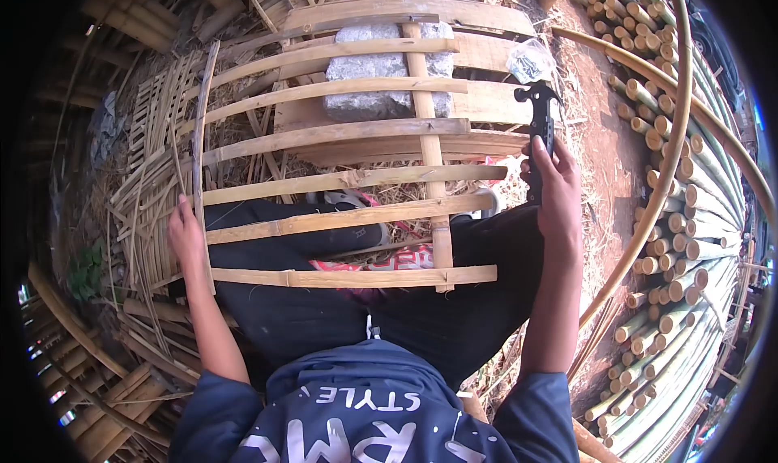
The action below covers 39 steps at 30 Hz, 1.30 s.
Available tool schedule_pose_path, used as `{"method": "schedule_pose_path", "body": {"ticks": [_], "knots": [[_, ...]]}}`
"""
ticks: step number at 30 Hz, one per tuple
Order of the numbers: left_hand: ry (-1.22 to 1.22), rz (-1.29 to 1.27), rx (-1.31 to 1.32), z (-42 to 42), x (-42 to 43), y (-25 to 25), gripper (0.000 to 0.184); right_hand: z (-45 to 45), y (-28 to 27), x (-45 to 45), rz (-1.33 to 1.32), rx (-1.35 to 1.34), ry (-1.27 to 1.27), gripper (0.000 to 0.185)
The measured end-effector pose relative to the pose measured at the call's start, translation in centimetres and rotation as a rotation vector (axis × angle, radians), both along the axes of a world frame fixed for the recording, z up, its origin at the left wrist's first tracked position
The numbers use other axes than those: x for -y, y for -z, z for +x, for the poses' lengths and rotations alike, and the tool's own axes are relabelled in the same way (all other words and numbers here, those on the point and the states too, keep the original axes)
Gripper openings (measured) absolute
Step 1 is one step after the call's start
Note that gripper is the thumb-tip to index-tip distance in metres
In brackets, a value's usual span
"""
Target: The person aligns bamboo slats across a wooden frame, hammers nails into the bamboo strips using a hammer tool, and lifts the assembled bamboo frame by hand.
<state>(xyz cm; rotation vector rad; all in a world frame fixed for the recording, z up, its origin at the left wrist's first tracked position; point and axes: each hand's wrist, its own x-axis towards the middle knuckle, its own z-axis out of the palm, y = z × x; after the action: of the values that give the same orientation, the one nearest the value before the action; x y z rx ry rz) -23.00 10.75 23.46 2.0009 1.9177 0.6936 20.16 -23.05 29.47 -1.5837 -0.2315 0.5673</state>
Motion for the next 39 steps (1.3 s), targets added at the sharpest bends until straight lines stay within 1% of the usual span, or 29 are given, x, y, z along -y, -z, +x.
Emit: {"method": "schedule_pose_path", "body": {"ticks": [3,17,20,22,23,24,26,27,28,31,32,33,34,36,39], "knots": [[0.003,0.028,0.023,-0.2,-0.2,0.5,0.06,0.2,0.1,0.2,0.01,-0.006,-0.007,0.023],[0.018,0.002,0.005,-0.1,-0.3,0.2,0.06,0.4,0.2,0.2,-0.01,0.039,-0.012,0.023],[0.016,0.008,0.018,-0.1,-0.2,0.3,0.06,-0.1,0.0,0.1,-0.074,0.201,0.036,0.03],[0.024,0.016,0.018,-0.1,-0.1,0.2,0.06,-0.9,0.0,-0.3,-0.136,0.485,0.144,0.038],[0.031,0.024,0.017,-0.1,-0.2,0.3,0.06,-1.1,0.4,-0.5,-0.039,0.732,0.153,0.043],[0.036,0.035,0.018,-0.2,-0.3,0.3,0.061,-2.4,-1.0,-0.5,-0.066,0.86,0.155,0.044],[0.039,0.007,-0.006,-0.3,-0.7,0.3,0.061,-5.2,-3.0,-0.5,-0.044,0.873,0.098,0.045],[0.042,-0.014,-0.024,-0.6,-0.7,0.4,0.062,-6.9,-3.7,-0.9,-0.099,0.88,0.066,0.035],[0.035,-0.015,-0.026,-0.8,-0.6,0.5,0.062,-9.0,-4.8,-1.0,-0.265,0.811,-0.074,0.024],[0.033,0.0,-0.015,-0.6,-0.9,0.8,0.063,-13.6,-5.7,-2.9,-0.193,0.926,-0.741,0.044],[0.029,0.01,-0.004,-0.8,-1.0,1.2,0.063,-15.6,-4.4,-3.4,-0.239,1.007,-0.855,0.046],[0.025,0.022,0.007,-1.0,-1.0,1.4,0.063,-17.4,-3.8,-3.9,-0.26,1.122,-0.935,0.041],[0.036,0.02,0.01,-1.1,-1.0,1.4,0.063,-18.9,-2.5,-4.1,-0.273,1.182,-1.009,0.03],[0.049,0.018,0.018,-1.2,-0.9,1.1,0.063,-20.9,-1.2,-4.3,-0.304,1.356,-1.1,0.025],[0.048,0.032,0.01,-1.2,-0.8,0.8,0.063,-22.4,-0.1,-4.2,-0.343,1.439,-1.151,0.024]]}}
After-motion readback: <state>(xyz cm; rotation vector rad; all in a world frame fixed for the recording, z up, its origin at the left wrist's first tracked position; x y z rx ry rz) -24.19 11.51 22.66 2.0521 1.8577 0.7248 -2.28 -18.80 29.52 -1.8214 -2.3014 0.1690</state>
